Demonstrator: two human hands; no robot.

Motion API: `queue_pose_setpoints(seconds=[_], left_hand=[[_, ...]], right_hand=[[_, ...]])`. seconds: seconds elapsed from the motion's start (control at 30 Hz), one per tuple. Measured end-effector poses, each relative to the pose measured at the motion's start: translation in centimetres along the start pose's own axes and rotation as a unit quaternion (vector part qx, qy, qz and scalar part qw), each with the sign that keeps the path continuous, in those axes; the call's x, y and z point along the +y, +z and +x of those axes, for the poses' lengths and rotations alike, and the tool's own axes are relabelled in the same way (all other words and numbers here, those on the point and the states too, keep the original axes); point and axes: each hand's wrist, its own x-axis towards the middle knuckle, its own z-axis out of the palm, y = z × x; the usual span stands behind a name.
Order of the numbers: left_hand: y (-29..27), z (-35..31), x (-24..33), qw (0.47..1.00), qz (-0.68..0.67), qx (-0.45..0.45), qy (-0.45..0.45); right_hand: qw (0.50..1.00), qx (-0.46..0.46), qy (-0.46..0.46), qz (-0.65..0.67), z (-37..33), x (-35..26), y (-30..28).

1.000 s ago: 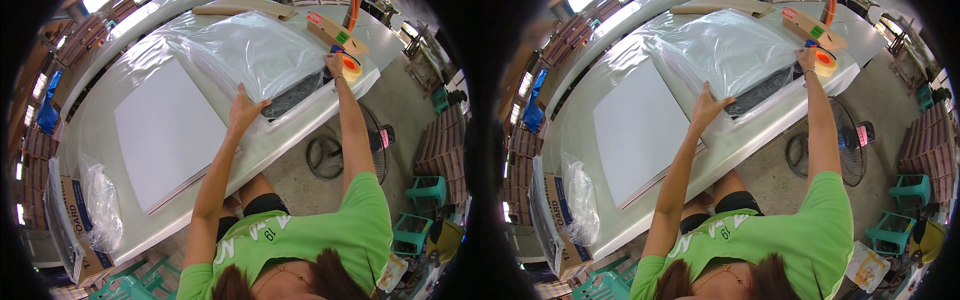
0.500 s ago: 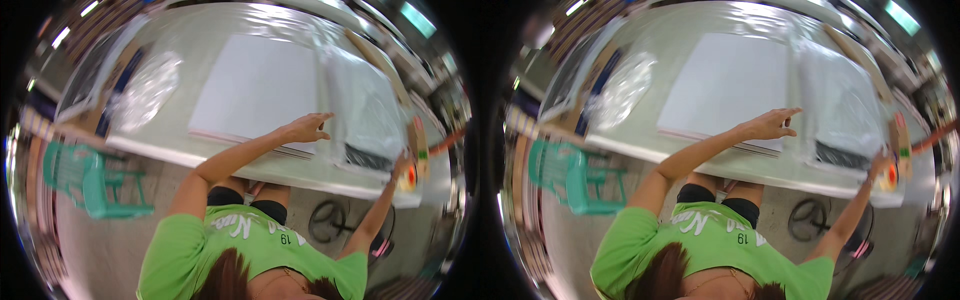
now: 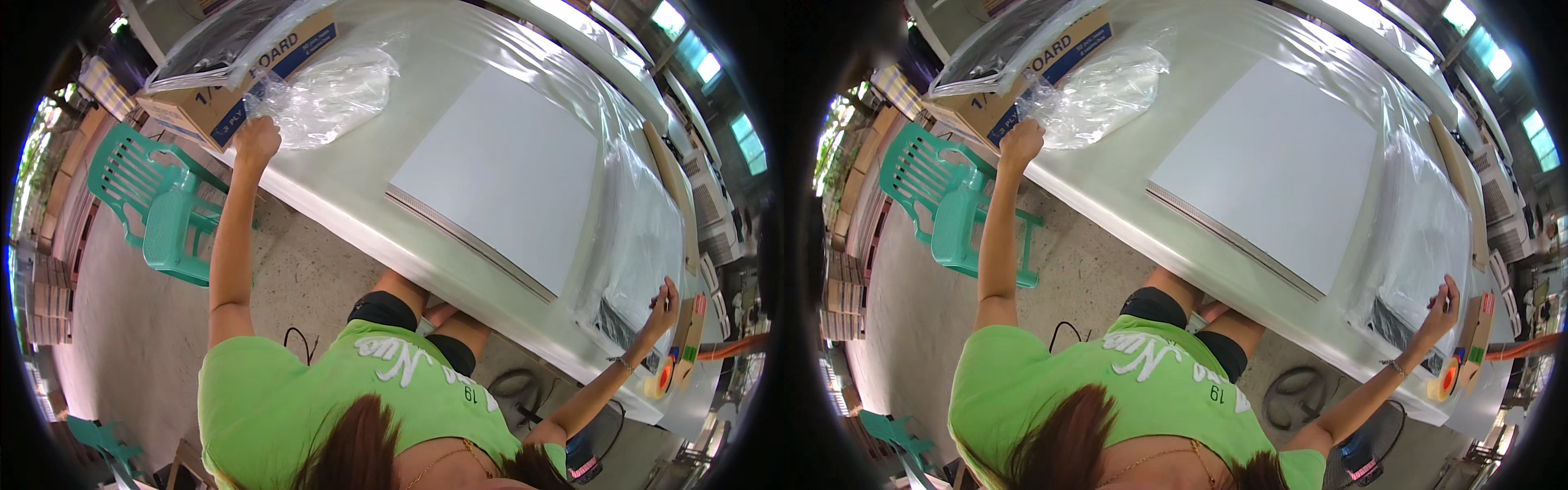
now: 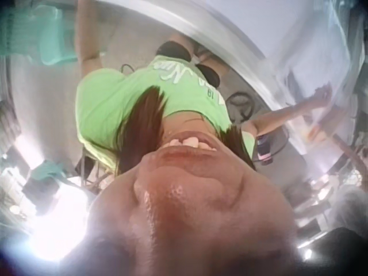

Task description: The person packages foam boards by sliding them into individual plastic sleeves, then placing them onto a stack on the work table.

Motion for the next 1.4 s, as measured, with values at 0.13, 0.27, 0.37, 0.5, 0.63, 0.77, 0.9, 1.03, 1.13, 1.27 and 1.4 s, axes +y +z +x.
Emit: queue_pose_setpoints(seconds=[0.13, 0.27, 0.37, 0.5, 0.63, 0.77, 0.9, 1.03, 1.13, 1.27, 1.4], left_hand=[[4.1, 2.8, -3.8, 0.982, -0.123, 0.104, 0.097], [6.9, 4.3, -3.1, 0.975, -0.082, 0.150, 0.140], [8.3, 3.5, 0.3, 0.969, -0.068, 0.181, 0.151], [13.1, 3.2, -1.1, 0.921, -0.293, 0.176, 0.187], [11.6, 0.1, 1.3, 0.918, -0.303, 0.184, 0.176], [9.8, -0.1, 1.3, 0.949, -0.284, 0.111, 0.085], [8.5, -0.1, 1.6, 0.910, -0.390, 0.138, -0.016], [8.7, 0.6, 1.3, 0.930, -0.344, 0.119, -0.051], [9.1, 0.6, 1.5, 0.942, -0.298, 0.142, -0.056], [8.4, 0.6, 1.8, 0.929, -0.343, 0.110, -0.080], [8.9, 0.6, 1.3, 0.917, -0.368, 0.137, -0.067]], right_hand=[[0.992, -0.084, -0.065, 0.073, -0.5, -10.5, 12.6], [0.939, -0.302, -0.119, 0.113, -5.7, -23.2, 26.3], [0.824, -0.445, -0.237, 0.257, -12.1, -31.2, 34.6], [0.696, -0.507, -0.375, 0.344, -20.4, -38.7, 44.7], [0.716, -0.555, -0.315, 0.281, -24.5, -36.9, 53.7], [0.828, -0.442, -0.327, 0.107, -24.1, -34.0, 60.2], [0.877, -0.378, -0.297, -0.003, -22.5, -31.8, 62.1], [0.888, -0.380, -0.252, -0.064, -22.9, -32.0, 61.6], [0.884, -0.375, -0.260, -0.098, -23.0, -32.6, 60.2], [0.874, -0.346, -0.307, -0.150, -22.7, -32.8, 58.8], [0.859, -0.398, -0.319, 0.032, -21.8, -34.8, 58.3]])
